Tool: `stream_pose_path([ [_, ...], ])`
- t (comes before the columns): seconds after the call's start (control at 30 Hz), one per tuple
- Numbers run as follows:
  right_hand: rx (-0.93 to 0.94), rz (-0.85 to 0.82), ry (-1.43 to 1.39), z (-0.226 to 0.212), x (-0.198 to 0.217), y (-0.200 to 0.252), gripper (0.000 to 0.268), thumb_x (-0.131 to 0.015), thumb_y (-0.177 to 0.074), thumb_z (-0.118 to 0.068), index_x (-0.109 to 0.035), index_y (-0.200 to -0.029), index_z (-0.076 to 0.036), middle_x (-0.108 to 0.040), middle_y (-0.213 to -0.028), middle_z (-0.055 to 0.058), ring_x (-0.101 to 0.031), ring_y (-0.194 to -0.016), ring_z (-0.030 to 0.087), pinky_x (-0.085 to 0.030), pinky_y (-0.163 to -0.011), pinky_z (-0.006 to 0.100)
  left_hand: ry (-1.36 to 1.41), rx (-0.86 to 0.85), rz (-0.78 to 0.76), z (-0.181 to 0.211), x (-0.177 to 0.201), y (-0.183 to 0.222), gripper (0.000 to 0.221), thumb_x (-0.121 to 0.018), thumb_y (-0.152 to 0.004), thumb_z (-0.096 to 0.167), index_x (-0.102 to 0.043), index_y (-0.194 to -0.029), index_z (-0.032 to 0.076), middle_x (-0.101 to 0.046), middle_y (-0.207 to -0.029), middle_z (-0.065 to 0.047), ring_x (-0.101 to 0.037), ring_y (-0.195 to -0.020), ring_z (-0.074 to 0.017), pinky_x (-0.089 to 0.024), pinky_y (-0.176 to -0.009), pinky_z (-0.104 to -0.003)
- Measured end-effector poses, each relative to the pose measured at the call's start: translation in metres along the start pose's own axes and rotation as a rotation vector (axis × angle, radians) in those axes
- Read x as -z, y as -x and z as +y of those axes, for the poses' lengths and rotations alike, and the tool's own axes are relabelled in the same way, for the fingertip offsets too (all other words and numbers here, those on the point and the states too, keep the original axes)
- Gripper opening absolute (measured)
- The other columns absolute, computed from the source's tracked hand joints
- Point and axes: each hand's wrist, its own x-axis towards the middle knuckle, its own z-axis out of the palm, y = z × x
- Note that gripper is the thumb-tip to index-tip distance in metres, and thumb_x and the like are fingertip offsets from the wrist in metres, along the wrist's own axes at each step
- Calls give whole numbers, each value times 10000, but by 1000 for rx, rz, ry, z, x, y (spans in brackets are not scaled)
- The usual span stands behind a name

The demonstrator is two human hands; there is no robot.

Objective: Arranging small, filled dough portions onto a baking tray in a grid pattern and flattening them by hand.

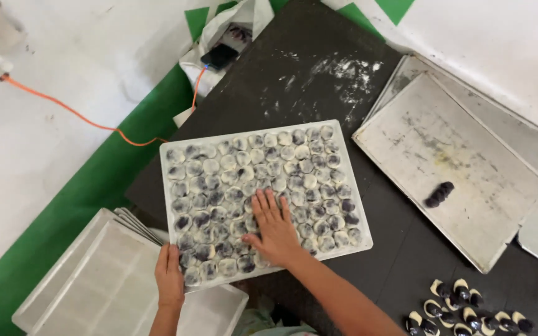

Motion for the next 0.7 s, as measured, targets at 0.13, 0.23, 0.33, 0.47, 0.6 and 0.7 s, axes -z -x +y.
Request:
stream_pose_path([
  [0.13,-73,78,223,27,9,11,904,-160,-953,-711,-2,-1562,-62,30,-1625,120,59,-1497,287,71,-1194,496,1,-14,30,-11,2,-7,303,-489,-1048,316,-495,-848,89,-409,-796,-4,-363,-780,-129,-318,-730,-270],
  [0.23,-60,94,289,28,13,21,948,-177,-927,-749,14,-1565,-74,24,-1628,116,5,-1500,307,-15,-1201,515,-132,-69,30,-14,7,0,331,-487,-1046,289,-440,-777,101,-408,-750,-25,-375,-769,-164,-328,-718,-314],
  [0.33,-26,41,139,38,34,13,867,-177,-977,-673,53,-1559,-73,86,-1623,108,76,-1496,307,43,-1186,533,74,107,50,4,-1,-4,283,-473,-1065,283,-571,-1063,17,-547,-1004,-65,-472,-943,-157,-382,-820,-308],
  [0.47,-110,-51,14,61,41,27,934,-58,-863,-732,54,-1532,-88,76,-1618,103,99,-1488,265,104,-1173,521,22,-22,29,0,1,-2,333,-456,-1074,265,-411,-788,101,-352,-754,-1,-316,-739,-116,-281,-665,-267],
  [0.6,-74,97,217,76,22,30,922,-211,-942,-721,24,-1562,-81,31,-1630,110,47,-1506,292,34,-1200,529,114,-50,-13,28,-6,2,362,-422,-1073,254,-306,-749,141,-252,-735,38,-223,-695,-89,-211,-636,-256],
  [0.7,-54,54,-100,87,29,39,811,-121,-974,-638,63,-1551,-99,43,-1636,75,74,-1504,227,119,-1173,510,64,-19,10,21,-3,6,381,-430,-1074,274,-325,-740,124,-253,-728,22,-229,-688,-105,-210,-644,-272],
])
